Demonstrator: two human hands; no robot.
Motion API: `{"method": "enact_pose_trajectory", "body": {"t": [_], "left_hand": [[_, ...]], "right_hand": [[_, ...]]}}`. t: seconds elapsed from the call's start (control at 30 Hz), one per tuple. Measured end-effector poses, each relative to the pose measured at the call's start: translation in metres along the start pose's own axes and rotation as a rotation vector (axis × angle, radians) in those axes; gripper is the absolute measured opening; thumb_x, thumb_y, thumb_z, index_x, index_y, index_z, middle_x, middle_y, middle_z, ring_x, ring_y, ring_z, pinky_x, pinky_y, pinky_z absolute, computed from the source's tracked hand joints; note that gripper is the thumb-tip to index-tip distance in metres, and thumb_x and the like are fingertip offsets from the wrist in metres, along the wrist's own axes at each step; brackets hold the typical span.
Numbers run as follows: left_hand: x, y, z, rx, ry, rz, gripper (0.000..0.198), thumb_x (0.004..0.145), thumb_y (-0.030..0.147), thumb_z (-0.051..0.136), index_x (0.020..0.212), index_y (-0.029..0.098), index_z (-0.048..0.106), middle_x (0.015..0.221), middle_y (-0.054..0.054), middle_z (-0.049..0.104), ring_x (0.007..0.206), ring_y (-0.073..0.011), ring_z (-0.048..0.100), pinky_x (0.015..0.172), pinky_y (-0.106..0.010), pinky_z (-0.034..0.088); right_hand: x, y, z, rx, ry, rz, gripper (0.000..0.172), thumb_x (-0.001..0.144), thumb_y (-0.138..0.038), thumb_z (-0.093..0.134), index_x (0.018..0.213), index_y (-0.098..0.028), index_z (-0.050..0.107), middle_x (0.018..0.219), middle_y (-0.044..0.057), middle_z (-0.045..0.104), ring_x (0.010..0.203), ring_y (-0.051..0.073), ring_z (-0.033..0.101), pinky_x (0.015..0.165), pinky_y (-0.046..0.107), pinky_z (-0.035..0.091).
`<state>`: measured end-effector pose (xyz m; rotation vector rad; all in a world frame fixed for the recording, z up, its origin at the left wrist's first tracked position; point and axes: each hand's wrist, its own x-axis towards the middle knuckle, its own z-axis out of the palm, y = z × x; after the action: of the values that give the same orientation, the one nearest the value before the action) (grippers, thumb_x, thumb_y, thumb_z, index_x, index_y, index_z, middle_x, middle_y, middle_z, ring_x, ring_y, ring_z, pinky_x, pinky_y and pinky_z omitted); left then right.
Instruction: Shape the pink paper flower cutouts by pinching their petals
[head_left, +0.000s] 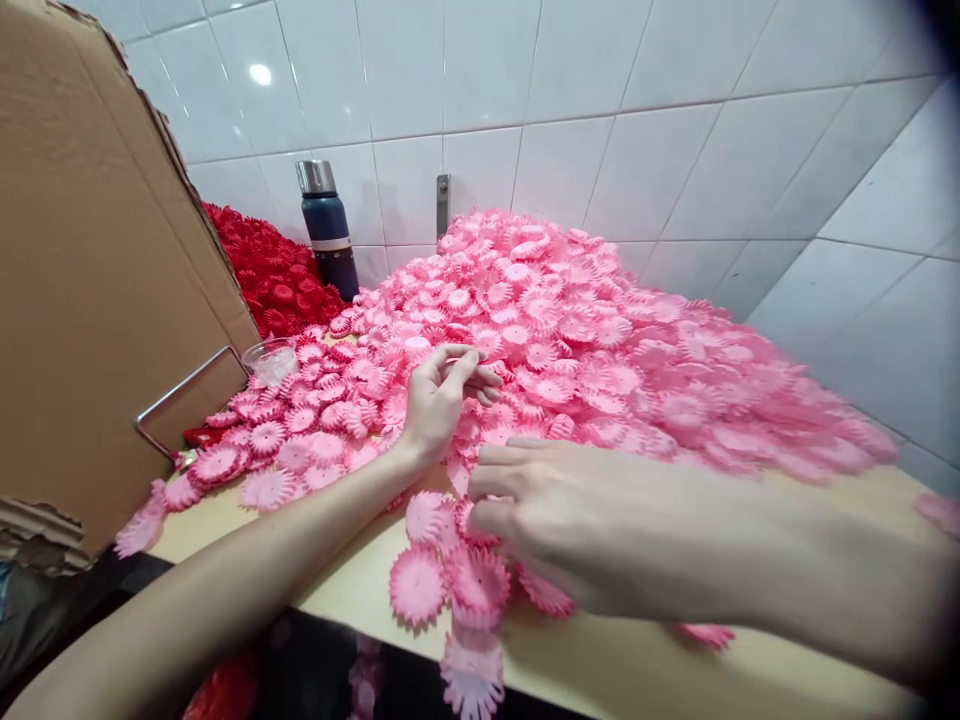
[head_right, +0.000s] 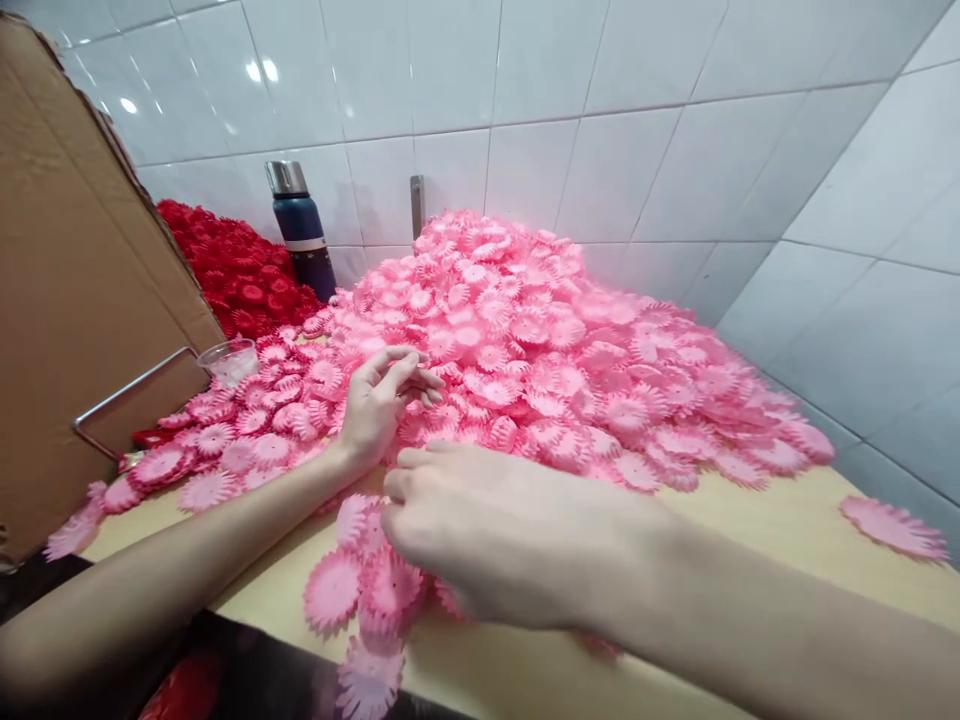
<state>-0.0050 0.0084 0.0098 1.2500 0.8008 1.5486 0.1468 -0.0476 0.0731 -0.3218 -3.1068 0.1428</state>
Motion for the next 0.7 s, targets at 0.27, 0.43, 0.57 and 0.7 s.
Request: {"method": "enact_pose_trajectory", "body": {"t": [0.27,0.43,0.57,0.7], "left_hand": [[0.011,0.025,0.019,0.074,-0.171,0.073,0.009,0.090,0.020,0.054,0.084,0.014,0.058,0.066,-0.002,0.067,0.057,-0.0124,0.064,0.059,-0.028,0.053],[0.042,0.063,0.025,0.291,-0.375,0.185,0.016,0.090,0.021,0.058,0.081,0.011,0.066,0.073,-0.008,0.070,0.064,-0.0150,0.068,0.064,-0.030,0.057],[0.063,0.091,0.029,0.401,-0.554,0.148,0.027,0.088,0.036,0.063,0.083,0.012,0.075,0.091,-0.013,0.074,0.081,-0.0203,0.072,0.070,-0.032,0.059],[0.075,0.100,0.032,0.463,-0.686,0.154,0.016,0.079,0.025,0.073,0.088,0.012,0.078,0.091,-0.012,0.076,0.086,-0.0230,0.073,0.079,-0.035,0.059]], "right_hand": [[0.003,-0.001,0.018,-0.264,0.074,-0.146,0.020,0.087,-0.004,0.050,0.078,-0.011,0.066,0.082,0.007,0.064,0.078,0.020,0.054,0.079,0.036,0.046],[-0.018,0.025,-0.015,0.234,0.189,0.296,0.020,0.094,-0.016,0.045,0.088,-0.015,0.064,0.085,0.006,0.065,0.070,0.016,0.058,0.061,0.030,0.048],[-0.045,0.065,-0.045,0.464,0.550,0.421,0.020,0.089,-0.038,0.061,0.092,-0.020,0.068,0.092,0.006,0.069,0.085,0.019,0.063,0.077,0.035,0.050],[-0.060,0.093,-0.053,0.628,0.740,0.523,0.020,0.086,-0.040,0.065,0.093,-0.022,0.070,0.086,0.004,0.069,0.080,0.018,0.063,0.075,0.033,0.048]]}}
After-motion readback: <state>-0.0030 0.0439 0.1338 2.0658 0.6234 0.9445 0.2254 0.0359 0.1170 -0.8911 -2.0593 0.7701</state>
